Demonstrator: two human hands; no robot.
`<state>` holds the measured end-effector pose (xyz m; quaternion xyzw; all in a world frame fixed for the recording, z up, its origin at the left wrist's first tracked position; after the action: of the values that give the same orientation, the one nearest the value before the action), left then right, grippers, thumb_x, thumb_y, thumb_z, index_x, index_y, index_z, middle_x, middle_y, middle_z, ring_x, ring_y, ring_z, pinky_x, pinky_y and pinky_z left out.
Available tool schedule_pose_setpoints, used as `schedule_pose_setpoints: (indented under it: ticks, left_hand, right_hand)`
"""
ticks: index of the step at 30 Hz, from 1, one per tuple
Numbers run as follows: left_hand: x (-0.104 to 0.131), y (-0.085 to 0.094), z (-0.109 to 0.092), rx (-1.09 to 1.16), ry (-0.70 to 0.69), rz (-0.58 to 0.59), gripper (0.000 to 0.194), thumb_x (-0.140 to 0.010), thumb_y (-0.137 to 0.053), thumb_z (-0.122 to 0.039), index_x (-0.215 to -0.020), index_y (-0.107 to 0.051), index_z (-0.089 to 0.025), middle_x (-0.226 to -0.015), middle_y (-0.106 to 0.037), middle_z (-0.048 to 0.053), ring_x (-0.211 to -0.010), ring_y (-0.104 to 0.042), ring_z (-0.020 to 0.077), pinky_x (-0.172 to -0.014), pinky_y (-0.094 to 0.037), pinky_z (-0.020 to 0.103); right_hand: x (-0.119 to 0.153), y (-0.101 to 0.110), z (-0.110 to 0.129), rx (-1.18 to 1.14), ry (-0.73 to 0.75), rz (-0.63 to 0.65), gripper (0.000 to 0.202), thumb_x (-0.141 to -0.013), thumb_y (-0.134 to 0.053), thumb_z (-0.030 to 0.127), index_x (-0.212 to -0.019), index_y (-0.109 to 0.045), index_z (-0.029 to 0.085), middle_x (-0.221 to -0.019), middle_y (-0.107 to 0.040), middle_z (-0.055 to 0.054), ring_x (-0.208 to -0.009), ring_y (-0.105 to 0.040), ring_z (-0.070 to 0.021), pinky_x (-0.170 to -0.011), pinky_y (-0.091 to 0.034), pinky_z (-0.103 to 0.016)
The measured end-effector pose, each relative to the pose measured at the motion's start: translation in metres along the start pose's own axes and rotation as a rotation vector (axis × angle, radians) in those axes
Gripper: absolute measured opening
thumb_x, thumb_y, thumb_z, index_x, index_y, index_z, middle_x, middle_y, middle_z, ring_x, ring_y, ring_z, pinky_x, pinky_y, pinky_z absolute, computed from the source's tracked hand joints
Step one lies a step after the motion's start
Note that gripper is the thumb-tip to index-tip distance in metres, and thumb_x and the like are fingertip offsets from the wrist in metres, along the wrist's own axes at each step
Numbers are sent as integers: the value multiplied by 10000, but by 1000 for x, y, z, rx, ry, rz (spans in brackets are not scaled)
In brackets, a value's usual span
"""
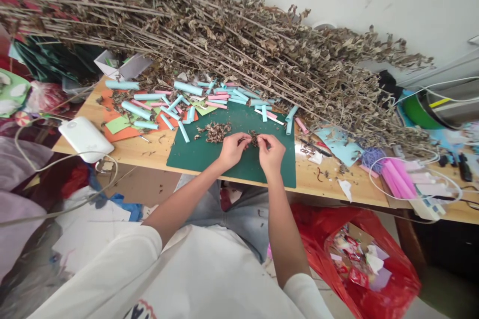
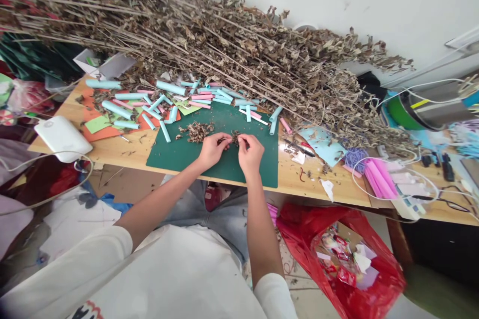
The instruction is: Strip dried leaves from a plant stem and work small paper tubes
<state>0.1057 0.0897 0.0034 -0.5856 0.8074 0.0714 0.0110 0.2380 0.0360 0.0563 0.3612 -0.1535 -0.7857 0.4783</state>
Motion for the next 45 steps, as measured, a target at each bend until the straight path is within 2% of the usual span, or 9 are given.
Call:
schedule_pose_setpoints:
  ticks: [5, 9, 12, 16, 18, 22, 27, 33, 45]
  left_hand:
    - [-1, 0, 9, 98, 49, -25, 126, -836, -618, -232, -857, -708, -145, -628, -649, -2, -552, -604, 111, -582, -504, 215]
    - [-1, -1, 11, 142, 74, -21, 113, -822, -627, -225, -840, -704, -144, -620, -652, -3, -545, -608, 106, -576, -515, 215]
    - [-1, -2, 10, 162, 76, -13, 120, -822, -631, -240, -839, -700, -143, -636, -658, 1, -558, -615, 105, -581, -524, 214]
    - [-1, -4, 8, 166, 51, 11, 159, -841, -616, -274, -869, -703, -144, -653, -661, 6, -576, -619, 106, -592, -530, 216]
    - [0, -5, 7, 170, 33, 32, 178, -854, -602, -284, -892, -705, -144, -667, -663, 8, -586, -619, 105, -603, -534, 217]
    - [0, -8, 5, 176, 23, 67, 203, -870, -585, -294, -917, -703, -135, -670, -660, 14, -597, -622, 111, -611, -534, 224]
    - [1, -10, -4, 49, -35, 90, 196, -890, -551, -258, -947, -705, -152, -698, -670, 7, -611, -630, 114, -633, -523, 223]
    - [3, -3, -11, -104, -37, 23, 168, -896, -539, -238, -882, -688, -161, -635, -639, -12, -580, -605, 112, -634, -484, 216]
    - [3, -2, -20, -95, -98, 52, 187, -915, -490, -214, -920, -667, -152, -708, -627, 4, -627, -560, 109, -641, -445, 210]
  right_hand:
    - [-2, -5, -13, 154, 33, 37, 290, -929, -457, 235, -1020, -729, 190, -930, -699, -90, -882, -639, -214, -833, -502, -351]
    - [0, 1, -16, 167, 21, -19, 225, -900, -527, 249, -899, -745, 191, -855, -696, -79, -813, -638, -212, -790, -516, -354]
    - [2, 10, -8, 116, 4, -59, 170, -870, -577, 245, -904, -735, 190, -847, -696, -69, -751, -634, -194, -769, -528, -352]
    - [3, 5, 15, -22, 76, 55, 250, -882, -567, 228, -1092, -703, 227, -993, -713, -66, -838, -663, -182, -818, -546, -346]
    - [5, 2, 23, -56, 120, 96, 227, -899, -560, 240, -1064, -716, 242, -996, -723, -57, -885, -672, -185, -832, -550, -345]
    - [6, 2, 24, -30, 182, 62, 197, -928, -543, 254, -968, -735, 236, -947, -733, -51, -886, -678, -183, -843, -544, -339]
    - [7, -4, 22, 134, 217, 57, 235, -965, -463, 252, -943, -693, 211, -923, -699, -73, -901, -641, -195, -844, -515, -336]
    - [10, -16, 25, 318, 127, 111, 208, -978, -388, 239, -952, -592, 200, -933, -618, -91, -915, -567, -212, -781, -459, -313]
    - [9, -19, 11, 53, -67, 19, 119, -902, -406, 203, -862, -518, 211, -833, -591, -48, -788, -551, -188, -756, -449, -313]
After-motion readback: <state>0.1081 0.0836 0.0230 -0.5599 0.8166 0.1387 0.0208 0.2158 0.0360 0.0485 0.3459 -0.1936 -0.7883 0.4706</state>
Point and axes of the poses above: each hand's wrist, its own x-axis away from the middle knuckle, its own y-axis out of the back of the hand, z = x × y, the point moved 10 cm from there along -x, towards the middle knuckle
